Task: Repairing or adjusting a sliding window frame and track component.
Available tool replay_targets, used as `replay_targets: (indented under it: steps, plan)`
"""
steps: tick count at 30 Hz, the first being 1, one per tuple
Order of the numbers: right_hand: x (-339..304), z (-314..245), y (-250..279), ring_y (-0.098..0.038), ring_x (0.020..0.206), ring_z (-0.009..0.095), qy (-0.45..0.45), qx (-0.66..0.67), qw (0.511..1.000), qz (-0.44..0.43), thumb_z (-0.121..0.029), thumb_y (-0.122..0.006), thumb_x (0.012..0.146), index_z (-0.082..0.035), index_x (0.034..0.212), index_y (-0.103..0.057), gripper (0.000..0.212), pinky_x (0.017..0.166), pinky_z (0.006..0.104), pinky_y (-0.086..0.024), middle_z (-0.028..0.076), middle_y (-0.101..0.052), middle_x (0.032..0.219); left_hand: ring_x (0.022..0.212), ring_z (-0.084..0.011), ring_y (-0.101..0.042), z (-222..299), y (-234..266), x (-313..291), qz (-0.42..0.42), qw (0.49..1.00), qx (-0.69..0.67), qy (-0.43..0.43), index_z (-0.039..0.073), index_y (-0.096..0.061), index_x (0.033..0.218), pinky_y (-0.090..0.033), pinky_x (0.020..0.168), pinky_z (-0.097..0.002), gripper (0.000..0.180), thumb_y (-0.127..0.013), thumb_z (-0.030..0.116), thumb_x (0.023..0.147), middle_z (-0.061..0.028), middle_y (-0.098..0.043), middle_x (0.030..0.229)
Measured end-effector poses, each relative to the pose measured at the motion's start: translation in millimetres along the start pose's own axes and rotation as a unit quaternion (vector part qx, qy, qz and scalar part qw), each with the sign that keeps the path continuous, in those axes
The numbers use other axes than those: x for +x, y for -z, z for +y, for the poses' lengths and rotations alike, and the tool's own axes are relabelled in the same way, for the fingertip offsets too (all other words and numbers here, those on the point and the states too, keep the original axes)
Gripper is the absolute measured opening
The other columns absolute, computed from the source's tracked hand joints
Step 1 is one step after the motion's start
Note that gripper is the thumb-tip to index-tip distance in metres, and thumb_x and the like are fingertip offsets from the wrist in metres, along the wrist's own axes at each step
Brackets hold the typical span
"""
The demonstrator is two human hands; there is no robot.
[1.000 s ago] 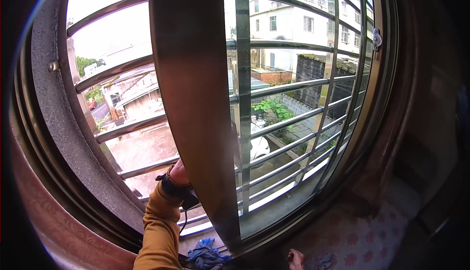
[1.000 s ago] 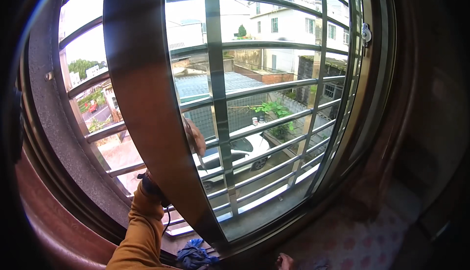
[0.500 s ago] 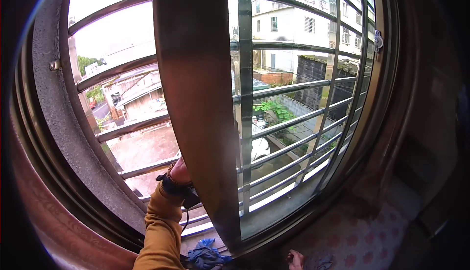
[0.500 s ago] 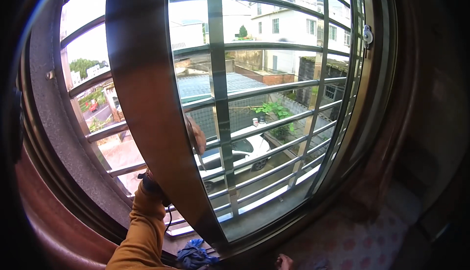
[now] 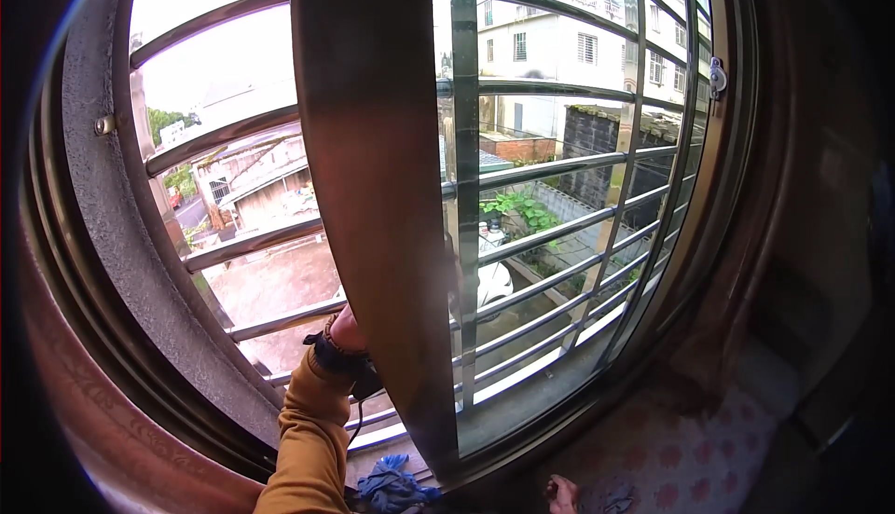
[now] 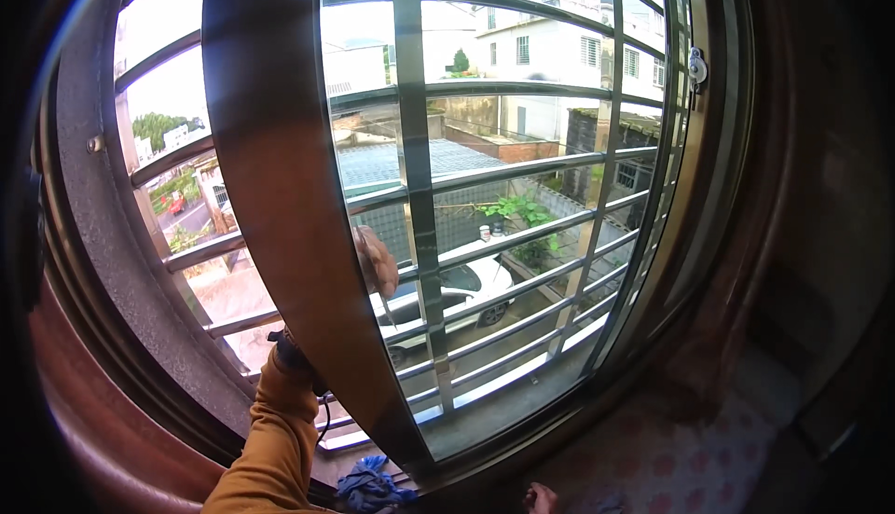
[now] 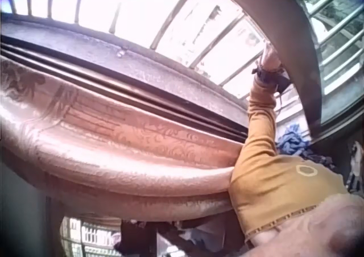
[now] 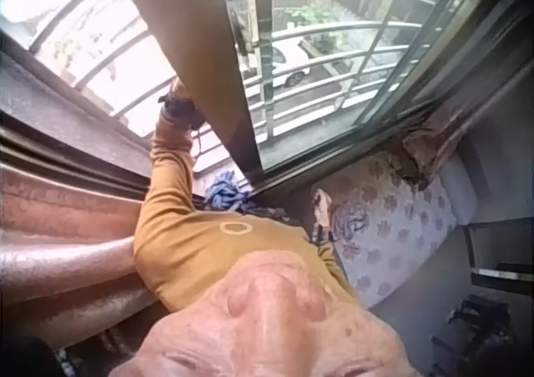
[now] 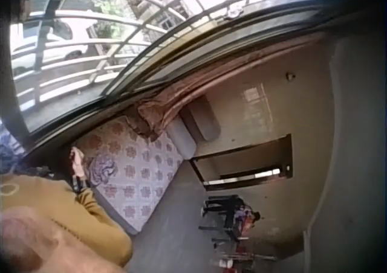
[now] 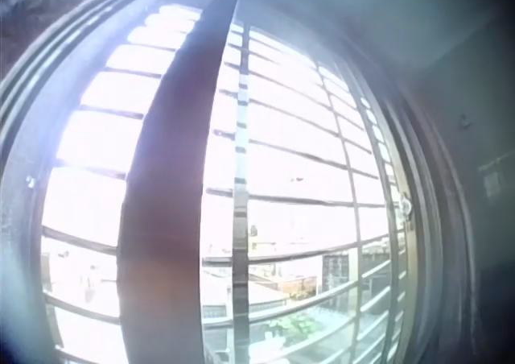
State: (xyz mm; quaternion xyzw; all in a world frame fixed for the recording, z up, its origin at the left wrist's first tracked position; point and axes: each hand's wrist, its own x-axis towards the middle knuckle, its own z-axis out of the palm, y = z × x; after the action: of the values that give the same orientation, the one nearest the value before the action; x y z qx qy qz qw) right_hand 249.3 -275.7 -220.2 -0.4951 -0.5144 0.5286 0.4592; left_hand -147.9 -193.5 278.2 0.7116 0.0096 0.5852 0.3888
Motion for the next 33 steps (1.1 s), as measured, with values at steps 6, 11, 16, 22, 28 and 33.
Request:
replay_targets:
  steps: [6, 11, 16, 22, 28, 33]
  plan:
    - [-5, 4, 4, -0.048, 0.067, 0.015, 0.046, 0.016, 0.999, -0.015, 0.0, -0.051, 0.088, -0.002, 0.084, -0.055, 0.006, 0.06, 0.0294, -0.044, 0.004, -0.05, 0.073, 0.072, -0.0295, -0.062, -9, 4, -3, 0.024, 0.999, -0.022, 0.017, -0.006, -0.055, 0.103, -0.05, 0.058, -0.0338, 0.045, -0.046, 0.037, 0.096, -0.0183, -0.06, 0.082]
    - [5, -3, -3, -0.049, 0.067, 0.015, -0.131, 0.109, 0.985, 0.005, 0.002, -0.048, 0.086, -0.003, 0.089, -0.056, 0.01, 0.06, 0.0273, -0.045, 0.004, -0.049, 0.072, 0.069, -0.0289, -0.063, -6, -9, 11, 0.01, 0.997, 0.063, -0.032, -0.007, -0.057, 0.106, -0.05, 0.057, -0.0328, 0.044, -0.051, 0.036, 0.095, -0.0169, -0.061, 0.081]
    - [1, 15, -2, -0.049, 0.066, 0.014, 0.052, 0.037, 0.998, -0.015, 0.003, -0.052, 0.085, -0.003, 0.09, -0.057, 0.01, 0.061, 0.0274, -0.047, 0.003, -0.049, 0.072, 0.068, -0.0271, -0.064, -4, -19, 29, -0.01, 0.995, 0.04, -0.087, -0.007, -0.059, 0.107, -0.05, 0.057, -0.0319, 0.04, -0.054, 0.031, 0.094, -0.016, -0.062, 0.082]
    - [6, 22, 5, -0.049, 0.066, 0.014, -0.108, 0.13, 0.985, -0.005, 0.003, -0.054, 0.085, -0.003, 0.1, -0.056, 0.016, 0.061, 0.0278, -0.048, 0.003, -0.051, 0.076, 0.067, -0.0218, -0.064, 0, -24, 19, 0.087, 0.984, 0.153, -0.031, -0.006, -0.061, 0.104, -0.049, 0.056, -0.0286, 0.027, -0.061, 0.018, 0.092, -0.0124, -0.063, 0.081]
    - [11, 33, 3, -0.048, 0.067, 0.015, -0.034, 0.107, 0.993, -0.026, 0.001, -0.051, 0.084, -0.003, 0.103, -0.054, 0.019, 0.06, 0.0271, -0.047, 0.005, -0.05, 0.077, 0.068, -0.0184, -0.064, -1, -38, 29, 0.079, 0.99, 0.1, -0.067, -0.005, -0.063, 0.099, -0.05, 0.056, -0.0257, 0.019, -0.061, 0.013, 0.092, -0.0096, -0.063, 0.077]
    - [3, 16, 6, -0.048, 0.067, 0.016, 0.081, -0.005, 0.996, -0.029, 0.002, -0.049, 0.082, -0.004, 0.093, -0.057, 0.015, 0.06, 0.0271, -0.046, 0.004, -0.048, 0.074, 0.068, -0.0183, -0.064, -3, -38, 22, 0.125, 0.979, 0.161, -0.01, -0.005, -0.063, 0.099, -0.05, 0.056, -0.0264, 0.019, -0.06, 0.012, 0.092, -0.0101, -0.063, 0.078]
